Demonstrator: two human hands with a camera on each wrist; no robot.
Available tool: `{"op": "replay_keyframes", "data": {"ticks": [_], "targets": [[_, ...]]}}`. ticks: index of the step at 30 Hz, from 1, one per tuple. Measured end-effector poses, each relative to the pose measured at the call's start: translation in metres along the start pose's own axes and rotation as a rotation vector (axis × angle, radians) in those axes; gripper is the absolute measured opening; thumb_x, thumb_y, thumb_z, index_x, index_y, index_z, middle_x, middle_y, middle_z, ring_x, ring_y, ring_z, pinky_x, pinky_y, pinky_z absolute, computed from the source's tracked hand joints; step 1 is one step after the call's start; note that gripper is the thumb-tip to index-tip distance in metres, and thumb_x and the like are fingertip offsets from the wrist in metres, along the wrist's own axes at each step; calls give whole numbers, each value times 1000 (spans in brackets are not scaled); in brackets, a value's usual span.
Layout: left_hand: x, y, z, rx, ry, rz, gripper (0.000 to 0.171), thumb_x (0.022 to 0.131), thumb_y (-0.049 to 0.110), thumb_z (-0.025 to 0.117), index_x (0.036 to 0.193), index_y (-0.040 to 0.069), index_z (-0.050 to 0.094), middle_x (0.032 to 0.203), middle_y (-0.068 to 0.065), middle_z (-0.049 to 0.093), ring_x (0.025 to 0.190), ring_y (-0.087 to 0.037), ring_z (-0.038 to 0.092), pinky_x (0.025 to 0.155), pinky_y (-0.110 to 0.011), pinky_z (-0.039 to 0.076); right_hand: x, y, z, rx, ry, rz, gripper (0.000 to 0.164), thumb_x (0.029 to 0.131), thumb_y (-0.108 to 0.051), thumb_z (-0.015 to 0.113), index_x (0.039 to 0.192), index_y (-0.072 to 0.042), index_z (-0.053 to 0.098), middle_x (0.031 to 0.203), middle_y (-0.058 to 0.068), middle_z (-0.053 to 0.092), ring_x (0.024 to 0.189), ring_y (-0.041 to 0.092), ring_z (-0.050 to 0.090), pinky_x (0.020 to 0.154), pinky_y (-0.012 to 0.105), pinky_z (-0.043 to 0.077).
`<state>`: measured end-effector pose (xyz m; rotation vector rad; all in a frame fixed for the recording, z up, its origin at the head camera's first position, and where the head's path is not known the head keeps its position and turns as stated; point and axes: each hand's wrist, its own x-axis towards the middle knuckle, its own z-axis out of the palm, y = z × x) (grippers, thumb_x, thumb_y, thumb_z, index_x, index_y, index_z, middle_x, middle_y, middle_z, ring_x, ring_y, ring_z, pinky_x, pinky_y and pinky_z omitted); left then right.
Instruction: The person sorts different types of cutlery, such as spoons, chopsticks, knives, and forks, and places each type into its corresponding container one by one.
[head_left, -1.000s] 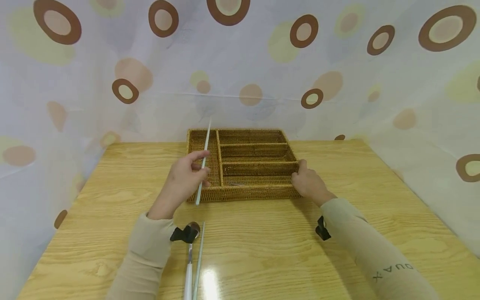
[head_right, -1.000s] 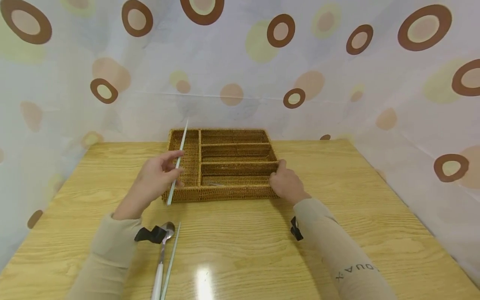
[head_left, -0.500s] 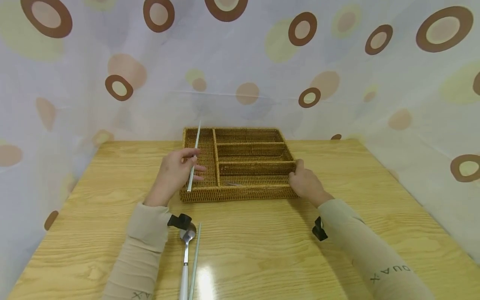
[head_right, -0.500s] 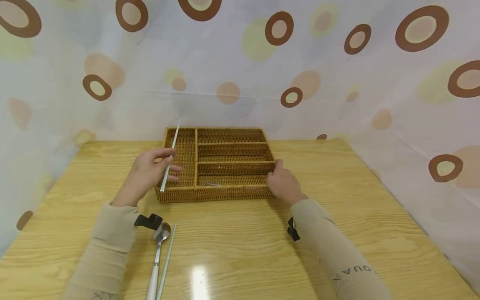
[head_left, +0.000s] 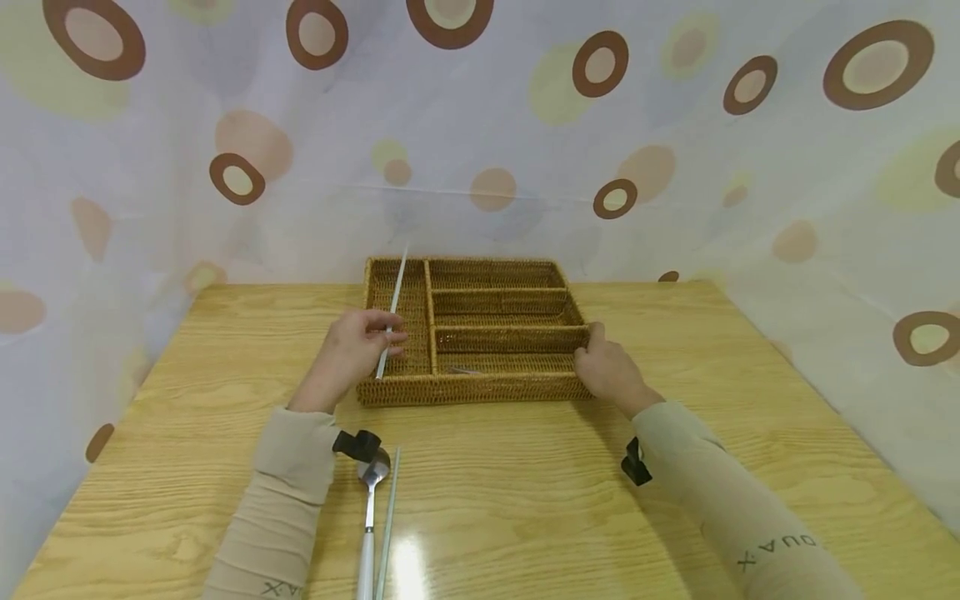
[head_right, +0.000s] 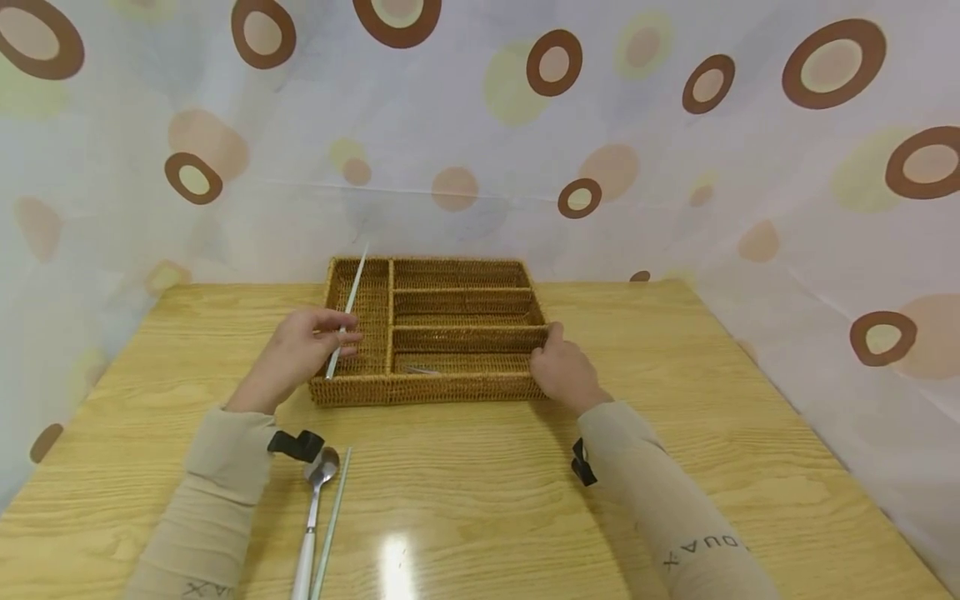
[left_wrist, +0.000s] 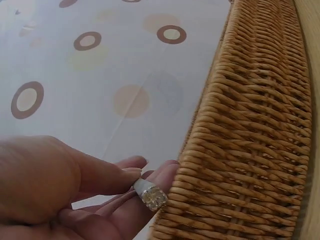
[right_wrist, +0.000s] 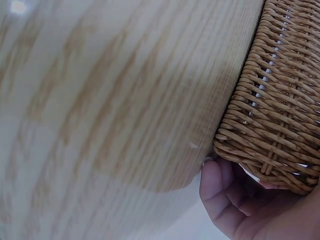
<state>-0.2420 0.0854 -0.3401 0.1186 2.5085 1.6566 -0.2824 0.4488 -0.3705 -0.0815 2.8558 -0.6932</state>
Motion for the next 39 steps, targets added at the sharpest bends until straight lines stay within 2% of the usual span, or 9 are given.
{"op": "replay_keyframes", "data": {"ticks": [1, 3, 7, 12, 15, 19, 27, 33, 39], "targets": [[1, -2, 1, -4, 10, 4, 37, 103, 0, 42, 140, -2, 49, 143, -21, 53, 119, -31, 65, 84, -22, 57, 0, 0, 0, 0, 0, -5, 62, 102, -25, 24, 152, 6, 3, 53, -1, 40, 41, 12, 28, 42, 27, 29], [2, -5, 2, -3, 33, 3, 36, 103, 2, 43, 139, -1, 50, 137, -20, 58, 116, -31, 66, 66, -18, 56, -1, 0, 1, 1, 2, -10, 62, 102, -25, 24, 151, 7, 4, 53, -1, 40, 41, 12, 28, 42, 27, 29], [4, -9, 5, 48, 60, 15, 39, 105, 5, 43, 143, 2, 48, 130, -18, 64, 111, -31, 68, 43, -18, 36, -2, 1, 2, 3, -1, -10, 61, 102, -24, 24, 151, 7, 4, 53, -1, 40, 41, 11, 28, 40, 26, 28], [5, -9, 8, 147, 53, 27, 46, 104, 6, 46, 149, 4, 39, 129, -18, 64, 107, -30, 69, 50, -20, 44, 0, 2, 3, 5, 4, -10, 61, 103, -24, 23, 152, 6, 3, 52, -1, 39, 40, 11, 26, 39, 25, 26], [4, -9, 9, 171, 36, 31, 48, 104, 5, 43, 152, 1, 33, 131, -21, 60, 107, -31, 68, 69, -24, 57, 1, 3, 4, 5, 7, -9, 62, 102, -25, 23, 152, 6, 3, 52, -1, 39, 40, 10, 26, 39, 25, 26], [5, -10, 10, 147, 33, 34, 45, 104, -2, 38, 149, -3, 35, 135, -25, 55, 108, -33, 68, 90, -34, 58, 1, 3, 4, 3, 6, -10, 62, 102, -24, 23, 152, 6, 3, 52, -2, 39, 40, 10, 26, 39, 25, 26], [8, -10, 17, 226, 82, 53, 37, 103, -2, 37, 139, -7, 49, 131, -26, 58, 98, -31, 70, 79, -32, 60, -2, 2, 2, 12, 8, -11, 63, 102, -24, 23, 152, 6, 2, 52, -1, 39, 40, 11, 26, 39, 25, 27], [9, -5, 22, 422, 118, 78, 33, 104, 2, 42, 132, -9, 55, 107, -22, 69, 78, -23, 70, 59, -24, 54, -2, 1, 1, 7, 11, -15, 63, 102, -24, 23, 152, 6, 2, 53, -1, 38, 41, 11, 27, 40, 25, 27], [10, -5, 24, 567, 129, 126, 28, 103, 5, 47, 121, -8, 63, 87, -16, 73, 62, -15, 65, 53, -24, 48, -1, 1, 1, 14, 5, -31, 63, 102, -24, 23, 152, 7, 1, 51, -2, 38, 40, 10, 25, 38, 24, 26]]}}
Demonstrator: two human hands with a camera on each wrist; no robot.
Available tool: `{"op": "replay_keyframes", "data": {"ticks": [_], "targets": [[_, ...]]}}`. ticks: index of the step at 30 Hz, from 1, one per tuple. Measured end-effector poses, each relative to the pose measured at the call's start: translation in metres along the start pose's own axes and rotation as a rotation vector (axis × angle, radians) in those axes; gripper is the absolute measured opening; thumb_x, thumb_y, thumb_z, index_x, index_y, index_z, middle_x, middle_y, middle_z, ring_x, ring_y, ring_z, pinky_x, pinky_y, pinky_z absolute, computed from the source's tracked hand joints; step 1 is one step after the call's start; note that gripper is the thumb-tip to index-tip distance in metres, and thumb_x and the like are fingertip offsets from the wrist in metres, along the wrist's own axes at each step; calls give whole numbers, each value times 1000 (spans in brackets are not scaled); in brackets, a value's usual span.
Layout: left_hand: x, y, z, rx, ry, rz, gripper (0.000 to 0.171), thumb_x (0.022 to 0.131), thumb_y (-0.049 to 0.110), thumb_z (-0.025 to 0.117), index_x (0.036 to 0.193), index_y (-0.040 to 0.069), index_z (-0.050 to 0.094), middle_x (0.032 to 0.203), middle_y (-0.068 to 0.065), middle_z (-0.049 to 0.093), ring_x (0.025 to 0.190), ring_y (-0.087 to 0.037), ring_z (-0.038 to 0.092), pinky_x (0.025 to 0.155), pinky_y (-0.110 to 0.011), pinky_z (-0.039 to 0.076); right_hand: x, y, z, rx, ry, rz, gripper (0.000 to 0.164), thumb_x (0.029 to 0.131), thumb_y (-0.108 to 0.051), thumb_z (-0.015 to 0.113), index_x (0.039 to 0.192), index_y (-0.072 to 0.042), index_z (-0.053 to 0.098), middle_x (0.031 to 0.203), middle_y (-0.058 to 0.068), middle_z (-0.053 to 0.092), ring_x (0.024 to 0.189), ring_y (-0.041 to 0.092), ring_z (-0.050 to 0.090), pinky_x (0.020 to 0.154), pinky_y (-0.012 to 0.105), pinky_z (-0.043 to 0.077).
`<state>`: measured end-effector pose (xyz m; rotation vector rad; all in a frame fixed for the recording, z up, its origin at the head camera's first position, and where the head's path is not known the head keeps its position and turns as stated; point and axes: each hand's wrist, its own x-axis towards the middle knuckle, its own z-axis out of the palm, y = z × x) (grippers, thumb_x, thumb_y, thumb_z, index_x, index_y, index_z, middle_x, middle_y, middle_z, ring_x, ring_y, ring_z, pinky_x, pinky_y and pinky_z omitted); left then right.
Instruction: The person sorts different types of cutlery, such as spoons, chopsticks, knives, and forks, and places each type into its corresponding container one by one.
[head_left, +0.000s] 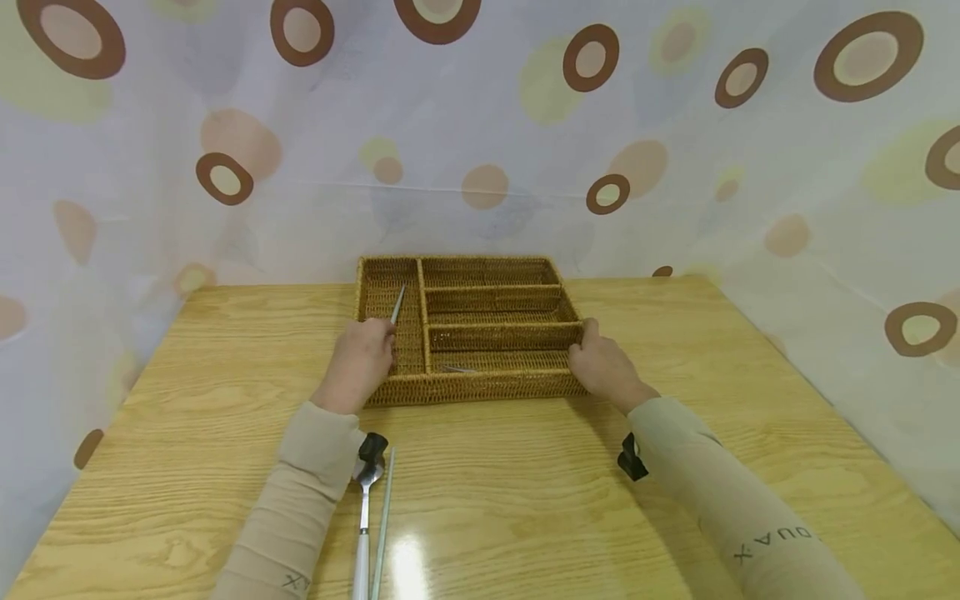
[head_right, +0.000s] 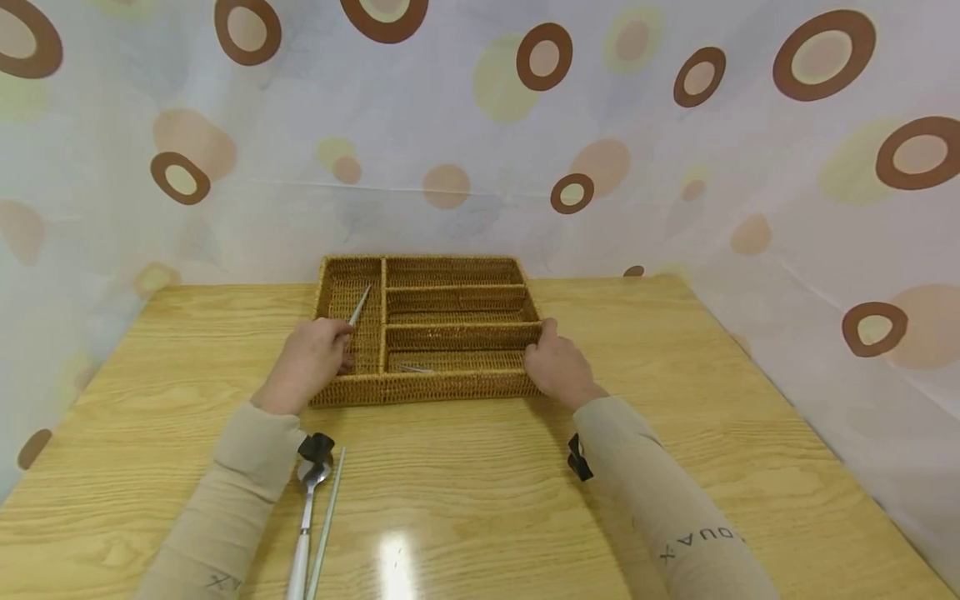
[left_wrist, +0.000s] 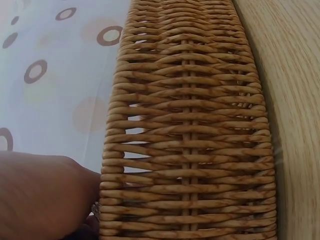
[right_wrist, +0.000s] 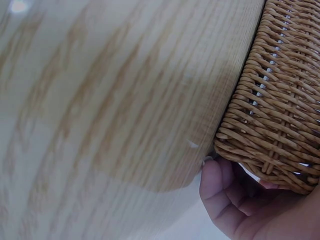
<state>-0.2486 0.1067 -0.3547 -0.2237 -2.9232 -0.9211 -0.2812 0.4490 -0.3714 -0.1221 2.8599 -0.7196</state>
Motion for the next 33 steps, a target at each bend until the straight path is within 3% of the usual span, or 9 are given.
{"op": "replay_keyframes", "data": {"ticks": [4, 11, 14, 17, 21, 27, 33], "targets": [[-1, 1, 1, 15, 11, 21, 27, 103, 2, 45, 119, -9, 65, 80, -16, 74, 59, -16, 67, 52, -24, 48, 1, 0, 1, -3, 5, 2, 63, 102, -25, 23, 152, 7, 2, 52, -1, 39, 41, 10, 26, 39, 25, 26], [1, 1, 0, -80, 19, -72, 28, 103, -1, 43, 124, -10, 60, 99, -24, 71, 63, -18, 70, 49, -23, 52, 2, 1, 2, -12, 12, 11, 63, 102, -25, 25, 152, 6, 3, 53, -1, 39, 41, 11, 27, 40, 26, 27], [1, 1, 1, -6, 50, -36, 26, 102, 1, 46, 116, -10, 65, 88, -22, 71, 57, -17, 65, 48, -23, 49, 1, 1, 1, -7, 13, 7, 63, 102, -25, 25, 152, 6, 3, 53, -1, 40, 41, 11, 27, 39, 25, 26], [1, 3, 4, 112, 60, 21, 25, 102, 6, 49, 94, -6, 69, 71, -15, 66, 51, -14, 54, 45, -24, 41, 2, 1, 1, -4, 13, 3, 62, 102, -25, 25, 152, 6, 4, 52, -1, 39, 40, 11, 27, 38, 25, 26], [1, 7, 7, 210, 27, 48, 34, 103, 13, 51, 72, 3, 59, 59, -6, 51, 49, -15, 44, 43, -25, 35, 2, 2, 1, 7, 6, 7, 63, 102, -25, 24, 152, 6, 2, 52, -2, 39, 40, 10, 26, 38, 25, 26], [-1, 11, 7, 268, -59, 20, 40, 105, 21, 46, 68, 9, 52, 57, -2, 45, 47, -14, 43, 42, -26, 36, 2, 2, 1, 13, -1, 12, 63, 102, -25, 24, 153, 5, 2, 52, -2, 39, 40, 10, 26, 38, 25, 25], [-3, 12, 7, 223, -82, 10, 39, 105, 16, 45, 66, 10, 49, 55, -2, 44, 45, -12, 40, 39, -22, 33, 1, 0, 0, 5, 2, 22, 63, 102, -25, 24, 153, 5, 3, 52, -1, 39, 41, 10, 26, 38, 25, 26]]}}
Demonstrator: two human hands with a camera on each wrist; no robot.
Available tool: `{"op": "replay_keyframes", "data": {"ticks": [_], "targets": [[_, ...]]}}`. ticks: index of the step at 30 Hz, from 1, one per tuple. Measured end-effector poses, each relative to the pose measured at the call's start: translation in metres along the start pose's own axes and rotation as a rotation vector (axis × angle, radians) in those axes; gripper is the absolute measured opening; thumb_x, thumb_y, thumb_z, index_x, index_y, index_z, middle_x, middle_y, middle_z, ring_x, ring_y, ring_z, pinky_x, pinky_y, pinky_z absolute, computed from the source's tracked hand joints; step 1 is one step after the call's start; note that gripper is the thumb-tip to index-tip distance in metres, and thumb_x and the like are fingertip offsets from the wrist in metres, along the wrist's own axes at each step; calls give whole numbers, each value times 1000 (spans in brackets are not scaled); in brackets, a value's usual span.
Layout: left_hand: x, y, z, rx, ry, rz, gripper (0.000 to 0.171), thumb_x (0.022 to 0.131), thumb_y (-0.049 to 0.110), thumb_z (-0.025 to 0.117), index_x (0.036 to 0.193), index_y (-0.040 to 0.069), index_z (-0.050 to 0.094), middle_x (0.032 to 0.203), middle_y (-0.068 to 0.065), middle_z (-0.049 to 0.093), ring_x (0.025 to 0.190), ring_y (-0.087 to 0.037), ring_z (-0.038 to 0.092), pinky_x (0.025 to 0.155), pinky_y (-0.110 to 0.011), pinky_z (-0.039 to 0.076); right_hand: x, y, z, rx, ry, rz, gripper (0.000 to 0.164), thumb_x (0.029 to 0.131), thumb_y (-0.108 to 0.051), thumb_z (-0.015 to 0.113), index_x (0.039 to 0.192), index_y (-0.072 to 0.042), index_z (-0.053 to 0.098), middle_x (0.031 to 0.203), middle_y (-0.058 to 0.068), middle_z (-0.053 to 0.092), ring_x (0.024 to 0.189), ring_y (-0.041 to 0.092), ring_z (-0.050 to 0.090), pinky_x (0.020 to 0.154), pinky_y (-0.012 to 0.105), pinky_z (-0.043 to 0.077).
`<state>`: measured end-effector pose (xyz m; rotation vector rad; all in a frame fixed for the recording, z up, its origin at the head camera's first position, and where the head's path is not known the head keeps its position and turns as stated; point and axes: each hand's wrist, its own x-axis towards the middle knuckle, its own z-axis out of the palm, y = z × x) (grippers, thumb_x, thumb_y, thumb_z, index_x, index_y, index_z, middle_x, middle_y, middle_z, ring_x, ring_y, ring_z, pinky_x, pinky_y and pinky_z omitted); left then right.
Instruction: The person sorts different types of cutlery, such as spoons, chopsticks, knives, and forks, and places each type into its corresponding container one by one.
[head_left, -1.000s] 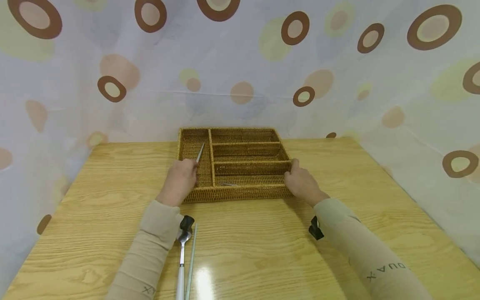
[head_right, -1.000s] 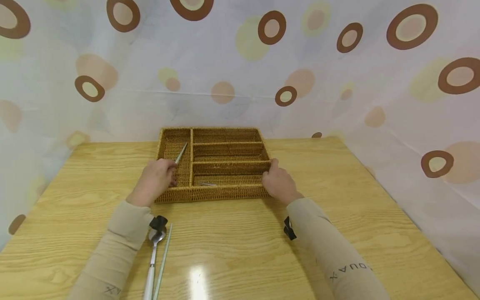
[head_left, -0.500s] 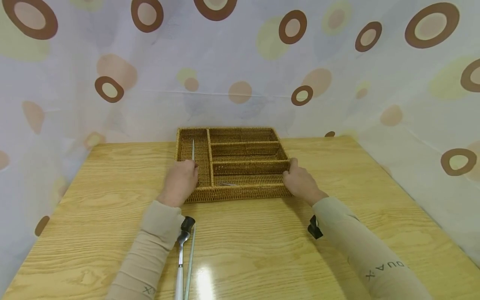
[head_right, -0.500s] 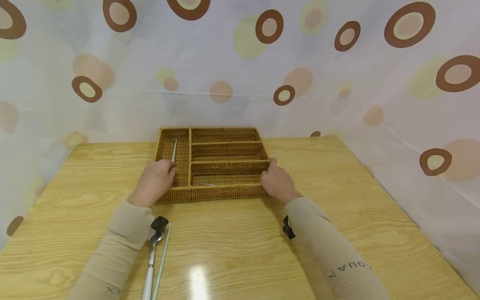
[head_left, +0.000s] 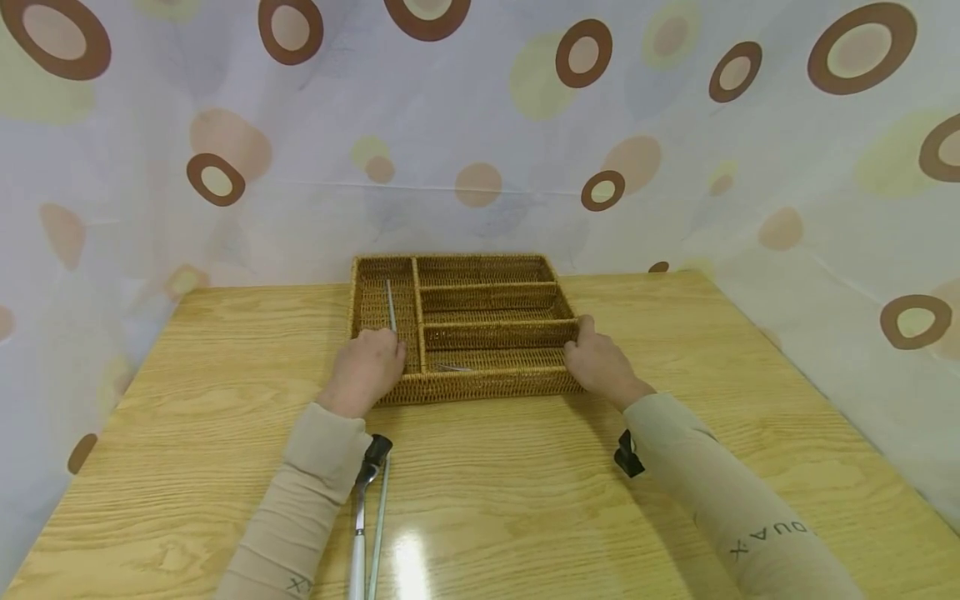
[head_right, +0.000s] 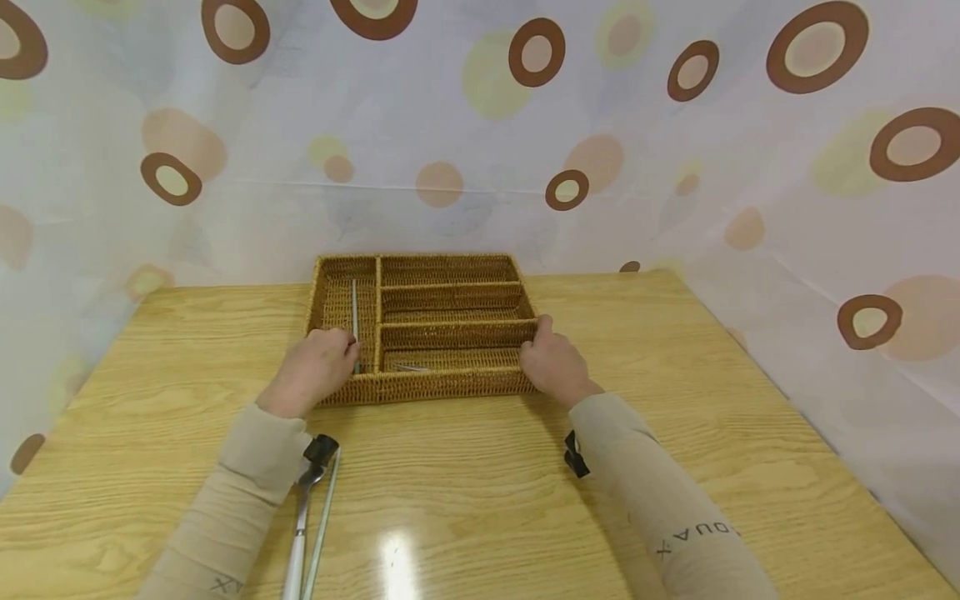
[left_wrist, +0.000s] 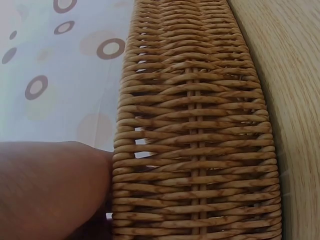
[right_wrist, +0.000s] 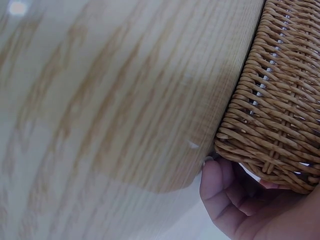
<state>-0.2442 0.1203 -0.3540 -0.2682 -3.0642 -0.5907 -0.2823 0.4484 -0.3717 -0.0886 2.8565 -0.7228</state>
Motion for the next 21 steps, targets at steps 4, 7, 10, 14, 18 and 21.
{"op": "replay_keyframes", "data": {"ticks": [4, 7, 10, 14, 18, 21], "targets": [[-1, 0, -3, -54, -31, -11, 36, 104, 15, 44, 70, 9, 52, 59, -3, 47, 47, -13, 43, 41, -23, 36, -1, -1, -1, -2, 3, 1, 62, 101, -24, 24, 152, 6, 4, 53, -1, 39, 41, 10, 26, 39, 25, 26], [-2, -1, -6, -119, -66, -21, 34, 105, 17, 43, 75, 7, 54, 64, -5, 49, 51, -14, 44, 46, -25, 38, -2, -1, -1, 2, -5, 0, 63, 101, -24, 24, 153, 6, 3, 52, -1, 39, 41, 11, 26, 39, 25, 26], [-5, -1, -11, -186, -92, -9, 31, 106, 17, 41, 85, 4, 60, 68, -7, 50, 52, -15, 44, 48, -26, 40, -2, -3, -1, 5, -17, 14, 63, 102, -25, 24, 153, 4, 2, 52, -1, 38, 40, 11, 26, 39, 25, 26], [-12, 0, -19, -213, -68, 33, 30, 106, 17, 43, 112, -4, 64, 77, -10, 57, 55, -14, 48, 51, -26, 43, -2, -3, -2, -2, -24, 17, 62, 102, -24, 24, 153, 4, 1, 51, -1, 38, 39, 11, 27, 38, 26, 27], [-21, 5, -32, -191, -11, 59, 37, 105, 18, 45, 132, -5, 55, 109, -17, 65, 74, -19, 58, 66, -31, 52, -2, -3, -2, -3, -19, 19, 62, 103, -25, 23, 154, 3, 1, 52, -1, 39, 39, 11, 27, 39, 26, 28], [-29, 12, -42, -182, 14, 69, 38, 105, 20, 46, 135, -3, 52, 125, -16, 61, 95, -24, 60, 83, -37, 55, -2, -3, -2, -4, -19, 25, 62, 103, -26, 23, 154, 2, 0, 52, -1, 40, 40, 11, 28, 39, 26, 28]]}}
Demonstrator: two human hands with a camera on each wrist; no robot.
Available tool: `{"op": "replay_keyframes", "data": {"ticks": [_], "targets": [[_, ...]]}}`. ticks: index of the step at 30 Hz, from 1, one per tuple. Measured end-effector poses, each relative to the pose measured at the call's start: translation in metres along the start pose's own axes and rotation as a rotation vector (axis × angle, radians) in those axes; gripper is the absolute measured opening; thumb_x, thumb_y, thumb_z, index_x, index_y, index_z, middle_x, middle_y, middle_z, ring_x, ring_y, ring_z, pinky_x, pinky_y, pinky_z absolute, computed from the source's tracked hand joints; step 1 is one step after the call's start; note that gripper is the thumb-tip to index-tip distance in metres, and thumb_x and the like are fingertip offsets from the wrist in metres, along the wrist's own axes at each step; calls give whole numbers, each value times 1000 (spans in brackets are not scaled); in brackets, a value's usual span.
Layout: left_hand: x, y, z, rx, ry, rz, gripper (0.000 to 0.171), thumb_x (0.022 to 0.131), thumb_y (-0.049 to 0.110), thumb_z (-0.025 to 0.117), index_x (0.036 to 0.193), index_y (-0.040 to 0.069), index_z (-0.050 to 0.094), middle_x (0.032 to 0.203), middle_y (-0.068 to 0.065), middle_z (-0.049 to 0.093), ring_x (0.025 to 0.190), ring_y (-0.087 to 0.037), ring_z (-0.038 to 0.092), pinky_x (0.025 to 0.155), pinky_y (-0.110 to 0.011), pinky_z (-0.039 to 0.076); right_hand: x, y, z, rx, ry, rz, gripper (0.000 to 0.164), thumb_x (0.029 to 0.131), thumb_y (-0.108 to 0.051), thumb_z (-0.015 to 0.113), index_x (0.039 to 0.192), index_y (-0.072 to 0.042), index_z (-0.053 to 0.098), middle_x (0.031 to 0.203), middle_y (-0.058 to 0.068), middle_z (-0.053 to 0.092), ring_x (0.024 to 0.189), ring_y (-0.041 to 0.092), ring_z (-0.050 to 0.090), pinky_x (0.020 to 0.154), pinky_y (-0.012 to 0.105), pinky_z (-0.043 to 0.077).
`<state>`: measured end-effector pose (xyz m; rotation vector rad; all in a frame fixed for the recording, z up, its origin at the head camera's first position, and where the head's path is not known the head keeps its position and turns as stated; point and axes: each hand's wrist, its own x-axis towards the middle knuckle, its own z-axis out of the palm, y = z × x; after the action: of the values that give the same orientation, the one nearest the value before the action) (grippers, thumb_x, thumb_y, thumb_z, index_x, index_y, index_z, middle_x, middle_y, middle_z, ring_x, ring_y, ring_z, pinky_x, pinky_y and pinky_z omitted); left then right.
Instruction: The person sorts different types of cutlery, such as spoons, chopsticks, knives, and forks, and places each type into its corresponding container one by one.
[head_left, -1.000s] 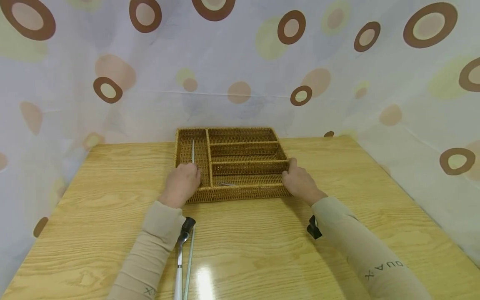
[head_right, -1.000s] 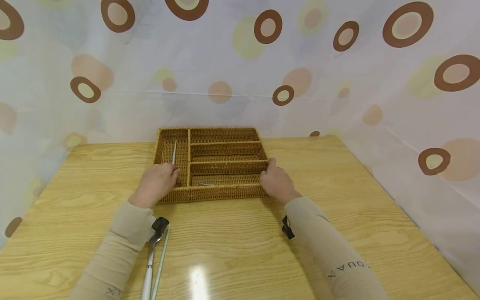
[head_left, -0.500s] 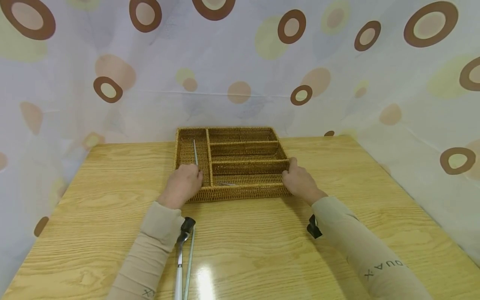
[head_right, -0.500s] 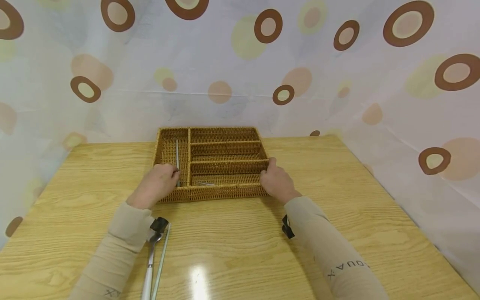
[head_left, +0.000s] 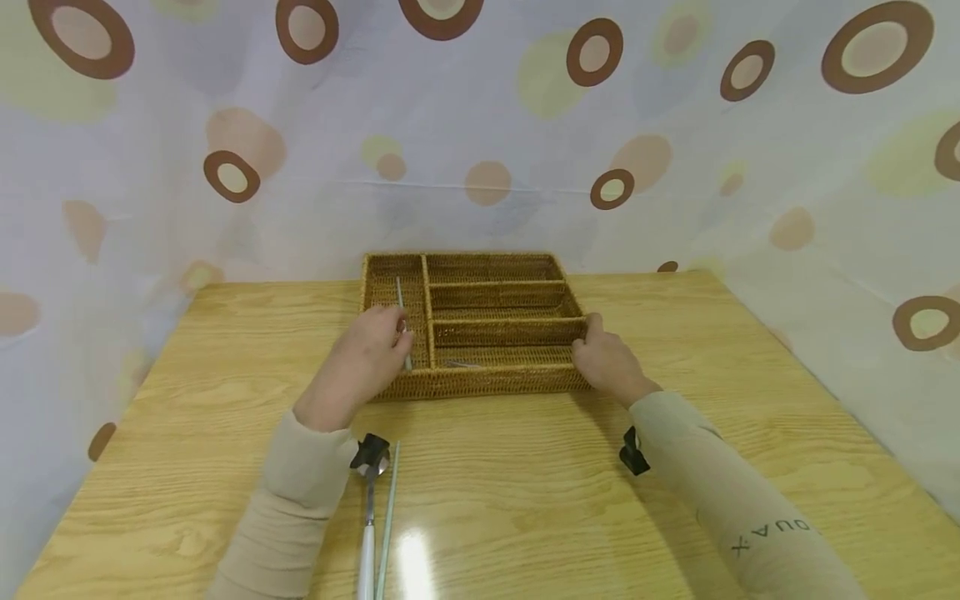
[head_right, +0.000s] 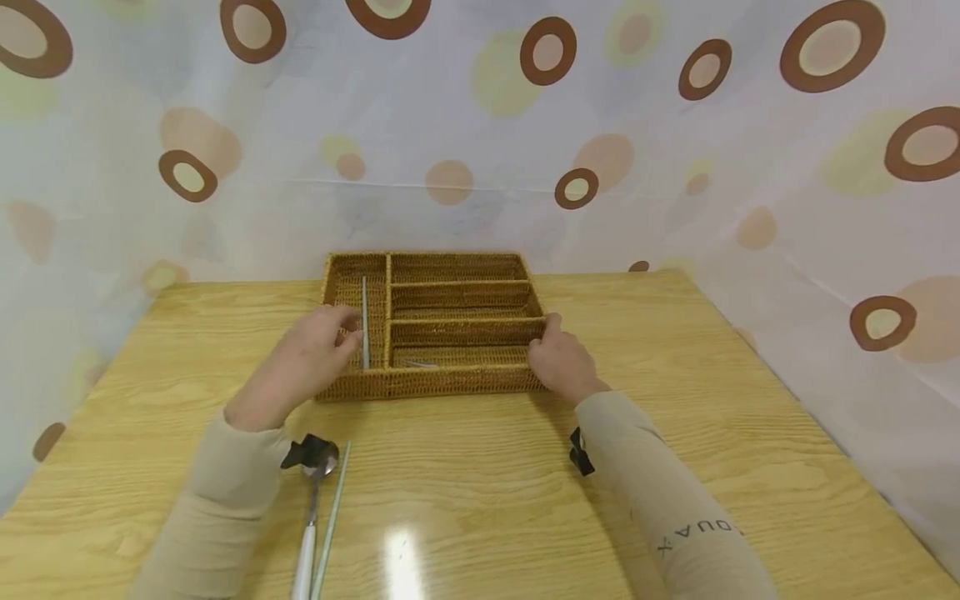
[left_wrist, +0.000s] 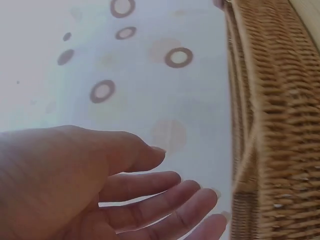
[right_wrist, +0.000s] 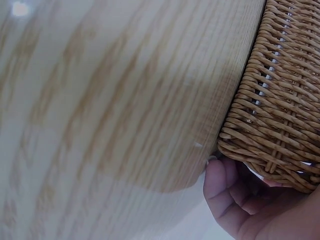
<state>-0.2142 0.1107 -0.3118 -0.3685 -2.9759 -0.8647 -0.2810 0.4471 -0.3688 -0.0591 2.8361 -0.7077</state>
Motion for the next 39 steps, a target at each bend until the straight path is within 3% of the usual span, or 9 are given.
{"op": "replay_keyframes", "data": {"ticks": [3, 11, 14, 18, 21, 25, 29, 34, 39], "targets": [[-7, 12, -6, -13, 7, 12, 35, 104, 22, 48, 131, 0, 54, 120, -11, 61, 100, -23, 60, 87, -38, 54, 0, 2, 0, 2, 0, 5, 62, 103, -26, 23, 154, 2, 0, 52, -1, 40, 40, 11, 27, 39, 26, 28], [-31, 31, -10, 44, -21, 127, 14, 101, 18, 54, 103, 8, 63, 92, -1, 65, 71, -14, 54, 64, -27, 48, -3, 6, -2, 4, 17, 9, 63, 102, -26, 24, 154, 3, 3, 52, -1, 39, 41, 11, 28, 40, 27, 29], [-43, 36, -10, 50, -162, 93, 14, 100, 21, 58, 98, 8, 64, 85, 1, 64, 66, -13, 55, 61, -26, 48, -3, 6, -2, -2, 24, 9, 63, 102, -26, 24, 154, 3, 3, 52, -1, 39, 41, 11, 28, 41, 27, 29], [-59, 40, -7, 29, -439, -23, 18, 97, 26, 64, 93, 8, 66, 80, -2, 66, 58, -14, 59, 57, -27, 50, -3, 5, -2, -2, 24, 0, 63, 102, -26, 23, 154, 3, 2, 52, -1, 38, 40, 11, 27, 40, 27, 29], [-68, 41, -3, 28, -546, -61, 19, 92, 25, 70, 86, 7, 68, 77, -3, 66, 52, -15, 57, 56, -27, 51, -2, 4, -1, 4, 15, -6, 64, 103, -26, 23, 154, 3, 0, 52, -2, 38, 40, 11, 27, 39, 27, 28], [-77, 41, 6, 56, -551, -69, 29, 86, 21, 77, 66, 7, 62, 60, 2, 55, 45, -10, 43, 50, -23, 42, -2, 2, 0, 16, 10, -7, 63, 103, -27, 23, 154, 2, -1, 52, -1, 39, 40, 12, 27, 40, 27, 29], [-89, 39, 17, 110, -535, -84, 35, 80, 15, 80, 62, 8, 51, 57, 1, 40, 51, -12, 35, 49, -24, 33, -1, 1, 1, 11, 17, 0, 63, 103, -27, 24, 154, 1, 1, 53, -1, 39, 40, 12, 28, 41, 29, 30], [-99, 34, 29, 216, -491, -63, 27, 74, 7, 77, 65, 8, 52, 63, -2, 46, 60, -17, 41, 55, -31, 37, -1, 0, 2, 1, 29, 10, 62, 103, -27, 24, 154, 1, 2, 53, 0, 40, 40, 13, 29, 41, 29, 30], [-97, 34, 39, 345, -451, 17, 17, 73, 3, 72, 70, 7, 56, 69, -5, 55, 65, -18, 48, 62, -38, 50, -1, 0, 0, 5, 19, 7, 63, 104, -27, 25, 154, 1, 0, 52, -1, 41, 39, 11, 29, 39, 27, 29]]}}
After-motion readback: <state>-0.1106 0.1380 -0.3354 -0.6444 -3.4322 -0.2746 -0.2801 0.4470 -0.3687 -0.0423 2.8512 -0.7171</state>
